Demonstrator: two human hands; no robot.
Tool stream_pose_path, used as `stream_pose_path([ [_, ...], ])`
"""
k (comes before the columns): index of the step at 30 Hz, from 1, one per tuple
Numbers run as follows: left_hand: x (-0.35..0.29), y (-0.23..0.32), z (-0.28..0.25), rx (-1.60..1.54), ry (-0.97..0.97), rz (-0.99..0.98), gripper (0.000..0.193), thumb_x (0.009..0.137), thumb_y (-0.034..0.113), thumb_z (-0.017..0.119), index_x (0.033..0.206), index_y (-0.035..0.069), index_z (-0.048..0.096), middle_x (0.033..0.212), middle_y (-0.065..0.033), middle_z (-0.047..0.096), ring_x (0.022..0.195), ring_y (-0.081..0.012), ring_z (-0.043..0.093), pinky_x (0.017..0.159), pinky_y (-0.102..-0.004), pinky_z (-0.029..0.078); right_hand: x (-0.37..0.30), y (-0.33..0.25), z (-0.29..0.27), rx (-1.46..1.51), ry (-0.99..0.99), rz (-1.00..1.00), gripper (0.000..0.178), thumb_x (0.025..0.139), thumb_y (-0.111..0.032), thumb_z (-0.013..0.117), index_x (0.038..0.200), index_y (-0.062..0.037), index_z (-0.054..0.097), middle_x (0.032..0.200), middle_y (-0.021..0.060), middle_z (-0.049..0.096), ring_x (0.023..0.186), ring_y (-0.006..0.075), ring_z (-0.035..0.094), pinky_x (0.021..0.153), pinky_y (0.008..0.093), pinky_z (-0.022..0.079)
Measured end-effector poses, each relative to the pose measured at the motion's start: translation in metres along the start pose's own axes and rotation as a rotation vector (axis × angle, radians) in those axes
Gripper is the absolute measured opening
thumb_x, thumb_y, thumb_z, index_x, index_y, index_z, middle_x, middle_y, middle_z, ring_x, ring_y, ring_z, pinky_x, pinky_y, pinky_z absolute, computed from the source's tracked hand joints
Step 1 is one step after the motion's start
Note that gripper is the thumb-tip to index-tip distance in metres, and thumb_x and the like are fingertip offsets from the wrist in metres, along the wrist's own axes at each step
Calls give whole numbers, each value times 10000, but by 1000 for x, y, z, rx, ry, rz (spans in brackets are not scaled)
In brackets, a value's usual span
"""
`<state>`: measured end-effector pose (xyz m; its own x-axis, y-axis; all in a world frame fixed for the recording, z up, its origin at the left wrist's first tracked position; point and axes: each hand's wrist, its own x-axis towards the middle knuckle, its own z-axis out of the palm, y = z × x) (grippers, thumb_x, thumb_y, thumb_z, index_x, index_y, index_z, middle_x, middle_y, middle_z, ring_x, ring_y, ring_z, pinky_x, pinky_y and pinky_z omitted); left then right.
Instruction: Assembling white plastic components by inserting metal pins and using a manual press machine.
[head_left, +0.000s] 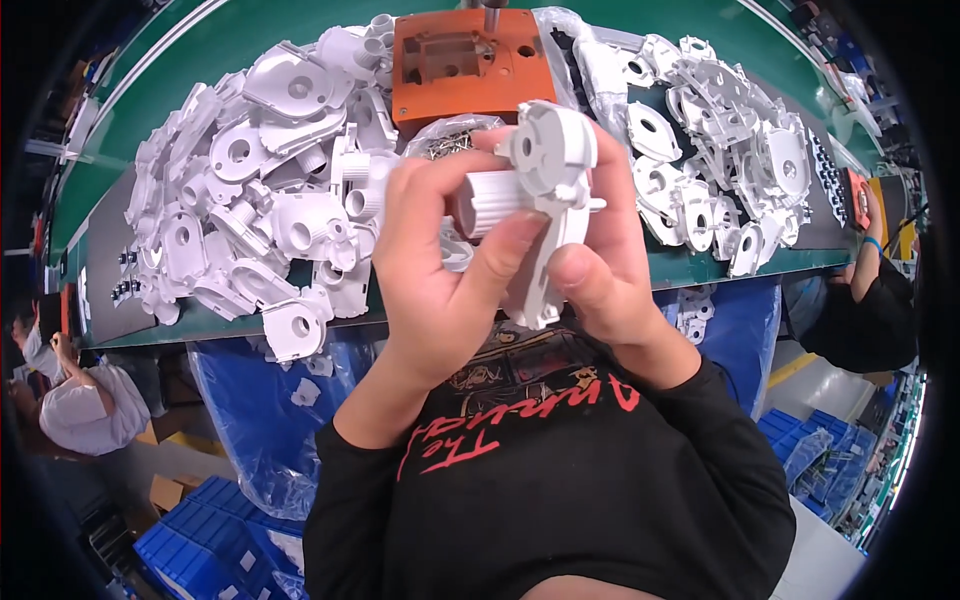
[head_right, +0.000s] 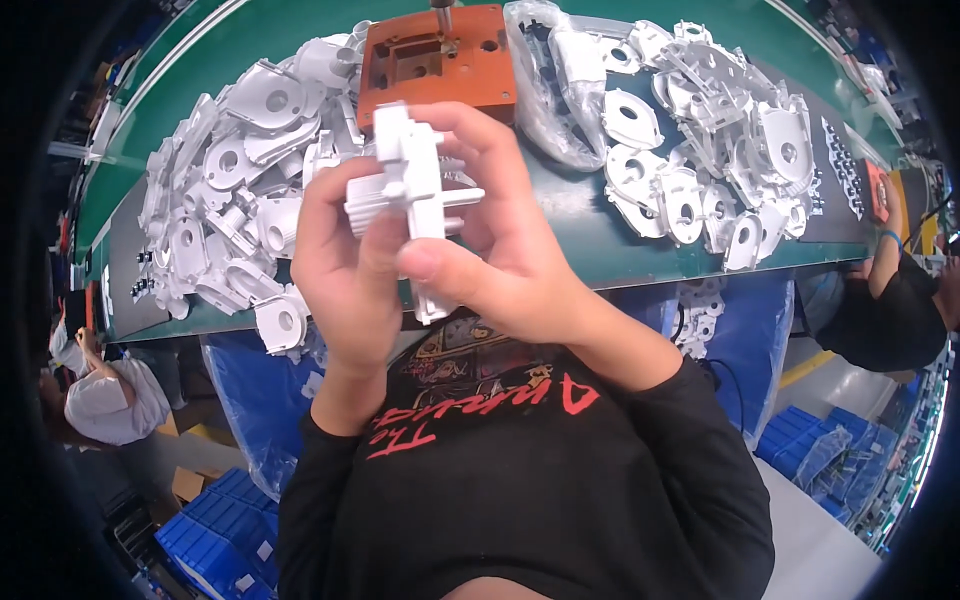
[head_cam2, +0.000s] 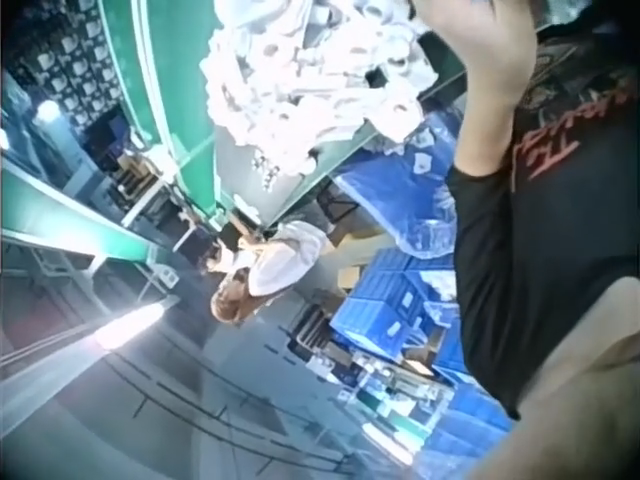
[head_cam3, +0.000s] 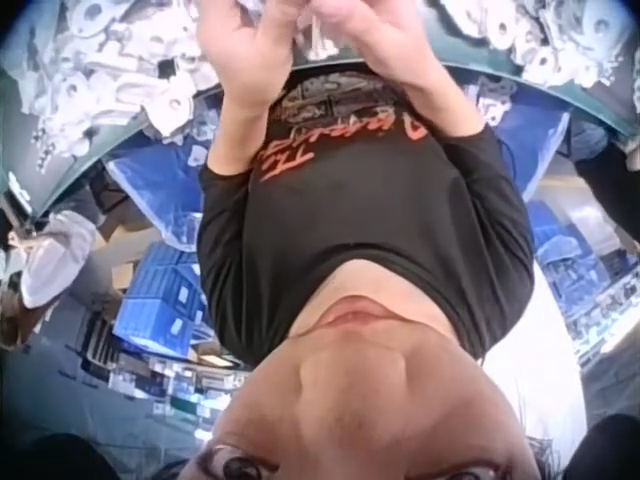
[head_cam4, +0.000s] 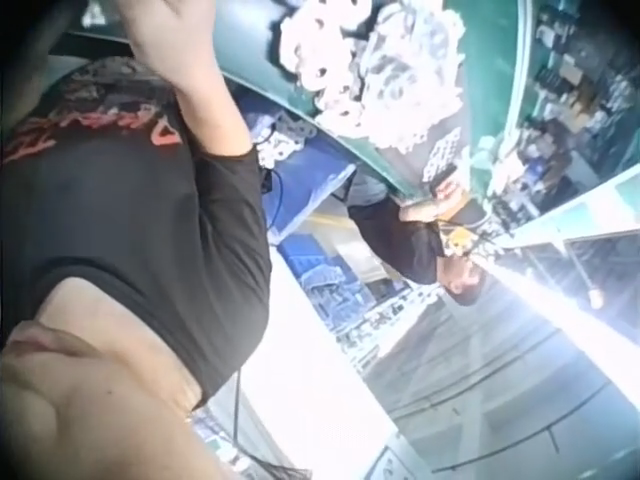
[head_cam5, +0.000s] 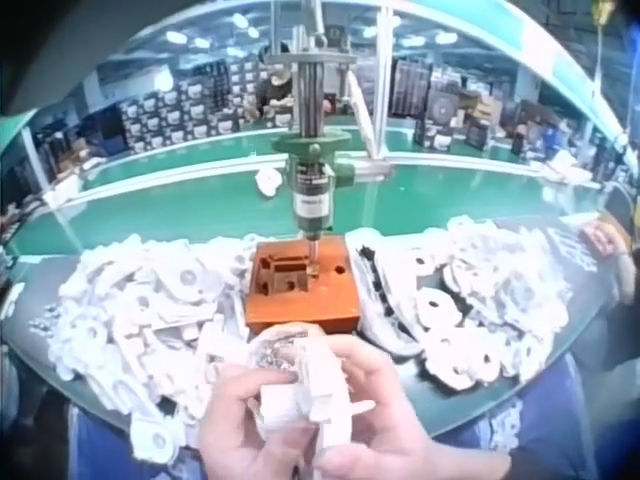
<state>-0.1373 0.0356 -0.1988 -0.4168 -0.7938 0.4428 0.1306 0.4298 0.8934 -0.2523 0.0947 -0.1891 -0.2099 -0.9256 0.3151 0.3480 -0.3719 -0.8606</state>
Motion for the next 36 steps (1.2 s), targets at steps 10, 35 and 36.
stream_pose_path([
  [10, -14, -11, 17, -635, -150, -139, 561, 850, 132, 608, 1276, 7, 265, 1186, -163, 426, 1107, -199, 440, 901, -306, 393, -1, 8, -13, -194, 142, -6, 898, 723, -414, 682, 1386, -111, 156, 1213, 120, 411, 1077, 224, 474, 882, 354, 417],
  [35, 131, -53, 2, 849, -311, 327, 173, 821, 163, 581, 975, 101, 533, 705, -112, 620, 631, -287, 616, 556, -379, 475, -1, 12, -60, -960, 19, -215, 315, 792, -91, 583, 1099, -21, 560, 1128, 115, 548, 1046, 200, 500, 906, 282, 353],
  [36, 132, -59, 2, 971, -368, 349, 160, 813, 176, 573, 960, 122, 540, 690, -123, 609, 636, -330, 603, 558, -417, 477, 5, 18, -55, -998, 52, -284, 254, 775, -78, 593, 1023, -23, 587, 1010, 112, 574, 1005, 241, 504, 890, 308, 364],
])
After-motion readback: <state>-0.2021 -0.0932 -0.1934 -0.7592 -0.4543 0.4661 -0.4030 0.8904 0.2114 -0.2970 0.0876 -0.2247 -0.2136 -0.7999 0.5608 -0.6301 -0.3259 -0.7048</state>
